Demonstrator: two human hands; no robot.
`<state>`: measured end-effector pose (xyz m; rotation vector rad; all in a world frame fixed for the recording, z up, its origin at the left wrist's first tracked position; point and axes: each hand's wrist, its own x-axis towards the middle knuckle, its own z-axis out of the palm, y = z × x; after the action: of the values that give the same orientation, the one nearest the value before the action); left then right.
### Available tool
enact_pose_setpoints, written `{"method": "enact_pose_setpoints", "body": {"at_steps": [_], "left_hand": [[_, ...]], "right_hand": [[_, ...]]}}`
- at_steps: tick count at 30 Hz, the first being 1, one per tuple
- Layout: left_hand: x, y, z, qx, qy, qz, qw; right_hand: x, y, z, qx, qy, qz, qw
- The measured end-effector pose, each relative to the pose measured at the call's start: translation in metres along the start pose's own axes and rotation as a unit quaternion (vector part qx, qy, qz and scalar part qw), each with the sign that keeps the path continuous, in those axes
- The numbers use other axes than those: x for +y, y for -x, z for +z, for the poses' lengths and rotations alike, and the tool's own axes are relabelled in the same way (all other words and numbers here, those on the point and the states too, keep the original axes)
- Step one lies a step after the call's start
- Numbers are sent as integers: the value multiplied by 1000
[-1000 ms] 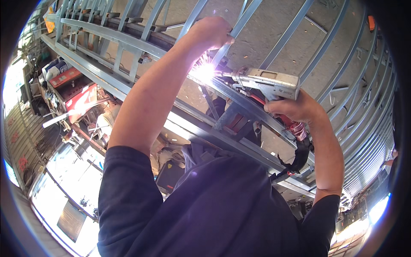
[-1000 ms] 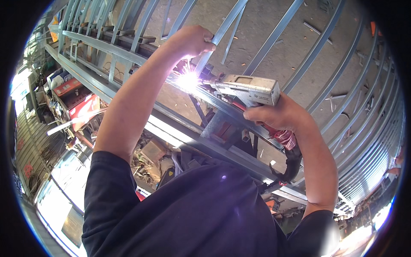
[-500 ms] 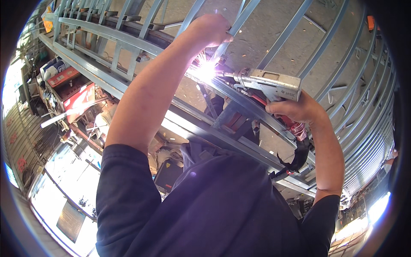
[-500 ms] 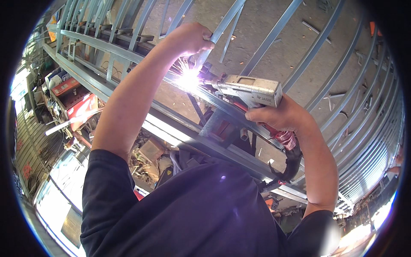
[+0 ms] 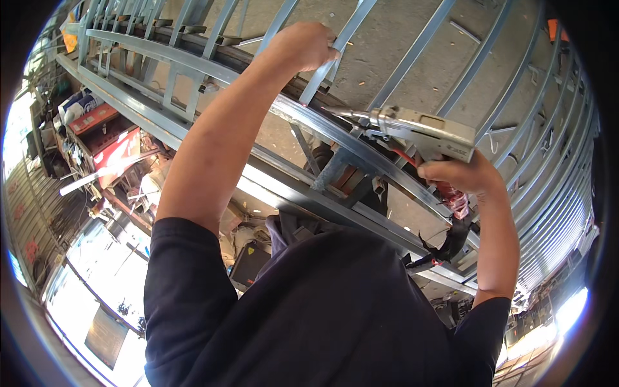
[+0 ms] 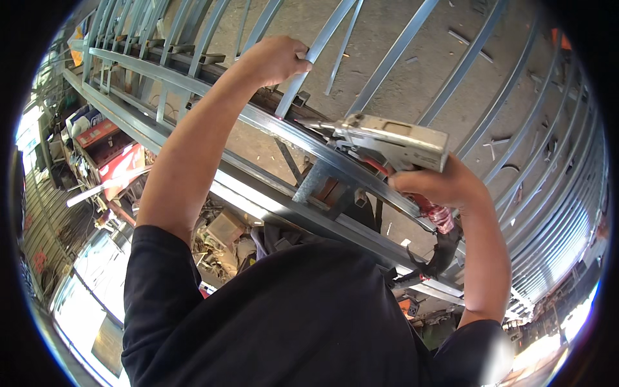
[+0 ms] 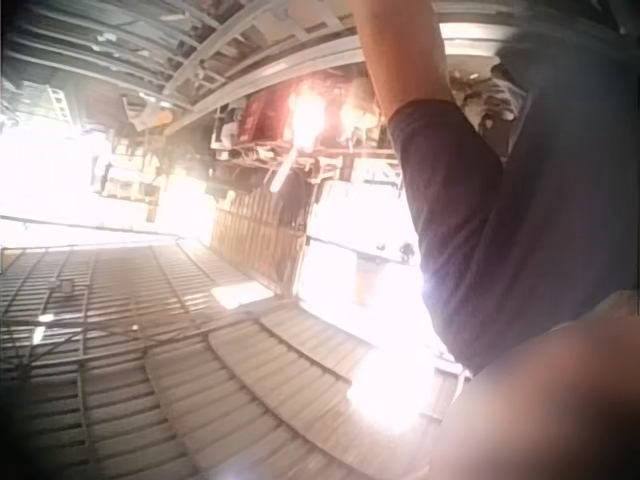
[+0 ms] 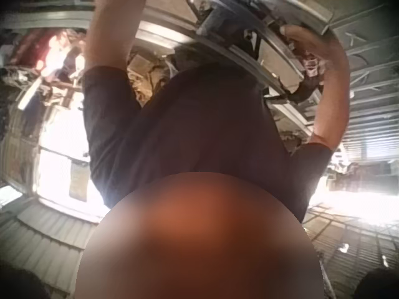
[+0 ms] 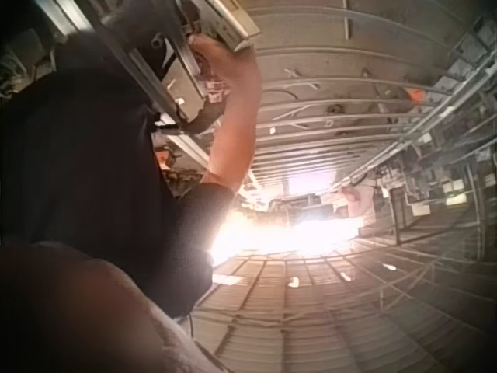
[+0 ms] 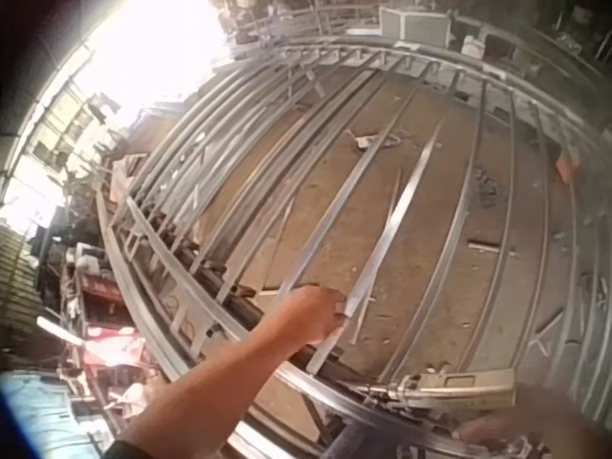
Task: The person welds multiple joints on a large metal frame structure using a handheld welding torch. They move along the frame, applying welds at various intersections while holding the frame with the other hand.
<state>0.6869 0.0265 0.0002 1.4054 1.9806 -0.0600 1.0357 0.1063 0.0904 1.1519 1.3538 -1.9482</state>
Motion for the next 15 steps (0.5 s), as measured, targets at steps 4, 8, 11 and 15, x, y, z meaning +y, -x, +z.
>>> {"method": "enact_pose_setpoints", "body": {"at_steps": [4,8,11,15], "left_hand": [[30,13,17,194,15,51,980],[76,14,52,63,42,65,995],[82,9,69,-2,69,62,996],[80,11,64,-24,147,40,988]], "right_hand": [[23,24,-13,24,15,3,1000],[48,30,-14,26,24,-25,999],[56,30,-13,24,30,-16,999],[60,25,-7,17,24,-6,1000]]}}
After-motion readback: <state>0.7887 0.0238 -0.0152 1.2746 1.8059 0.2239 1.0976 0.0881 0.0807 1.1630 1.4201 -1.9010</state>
